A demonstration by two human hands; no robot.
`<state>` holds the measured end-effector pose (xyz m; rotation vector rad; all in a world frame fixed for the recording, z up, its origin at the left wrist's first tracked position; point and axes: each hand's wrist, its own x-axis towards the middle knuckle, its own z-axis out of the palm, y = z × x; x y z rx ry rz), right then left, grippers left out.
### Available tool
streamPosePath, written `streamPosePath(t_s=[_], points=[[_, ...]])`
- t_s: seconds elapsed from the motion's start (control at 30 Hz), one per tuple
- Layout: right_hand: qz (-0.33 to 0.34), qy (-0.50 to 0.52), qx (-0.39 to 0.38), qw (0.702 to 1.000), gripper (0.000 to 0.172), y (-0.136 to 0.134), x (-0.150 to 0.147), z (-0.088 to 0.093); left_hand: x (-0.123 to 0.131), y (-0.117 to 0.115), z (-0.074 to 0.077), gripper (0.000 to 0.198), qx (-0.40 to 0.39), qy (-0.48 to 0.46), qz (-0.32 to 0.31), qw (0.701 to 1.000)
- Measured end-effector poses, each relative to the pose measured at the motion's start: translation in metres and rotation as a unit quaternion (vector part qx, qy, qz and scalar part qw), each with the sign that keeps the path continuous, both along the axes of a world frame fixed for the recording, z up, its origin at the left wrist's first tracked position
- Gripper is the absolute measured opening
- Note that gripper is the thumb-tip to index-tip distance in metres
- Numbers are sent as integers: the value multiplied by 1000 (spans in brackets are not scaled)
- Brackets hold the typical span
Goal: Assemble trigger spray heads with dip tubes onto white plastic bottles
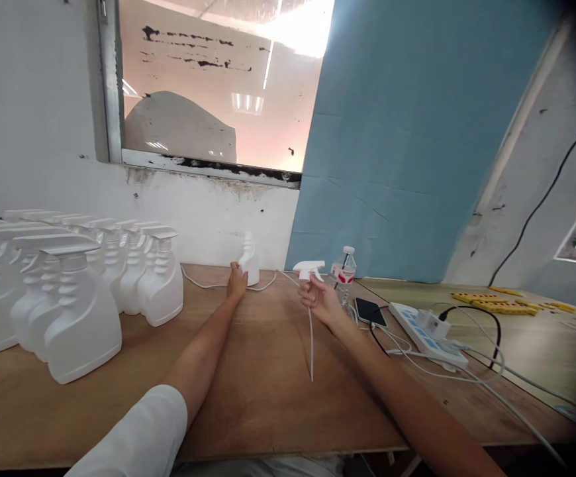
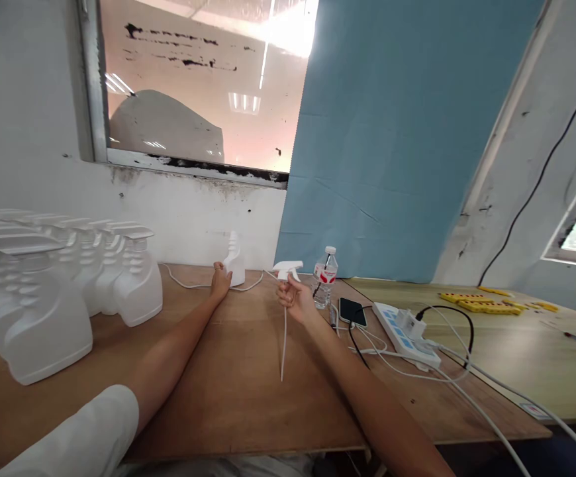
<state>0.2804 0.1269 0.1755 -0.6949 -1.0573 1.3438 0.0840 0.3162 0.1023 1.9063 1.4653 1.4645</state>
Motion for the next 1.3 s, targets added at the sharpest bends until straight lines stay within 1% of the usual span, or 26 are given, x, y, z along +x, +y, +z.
streamPosePath(t_s=[0.07,0.13,0.2,0.27,0.37,0.47,0.67,0.83,0.93,1.03,1.1,1.17,1.2,1.3], points=[[9,-3,-30,1000,18,5,-1,-25,5,-4,-2,23,17,35,-16,999],[17,-10,-58,998,18,13,-5,-43,8,-7,-3,17,33,72,-34,996],[25,-13,-82,996,16,20,-9,-56,11,-9,-4,19,42,108,-53,992],[31,-14,-98,995,15,25,-14,-65,13,-10,-7,25,43,143,-72,986],[37,-15,-108,993,17,28,-17,-69,16,-9,-12,35,40,189,-101,976],[41,-27,-112,992,21,26,-18,-68,19,-8,-16,42,38,222,-131,966],[28,-68,-106,992,33,22,-21,-64,22,-8,-18,47,27,233,-160,959],[-30,-102,-78,991,46,22,-26,-66,22,-13,-14,42,22,177,-192,965],[-71,-123,-62,988,51,21,-29,-67,22,-21,-9,35,14,110,-223,968],[-97,-151,-54,982,50,20,-32,-67,22,-34,-3,24,-7,26,-266,964],[-106,-174,-51,978,48,18,-34,-67,22,-47,-2,32,-35,-35,-302,952],[-111,-201,-48,972,46,17,-37,-66,21,-61,-3,45,-73,-89,-342,933],[-115,-216,-45,969,44,16,-38,-66,20,-67,-4,49,-92,-111,-363,921],[-122,-271,-33,954,42,14,-42,-65,16,-82,-8,46,-135,-171,-405,888]])
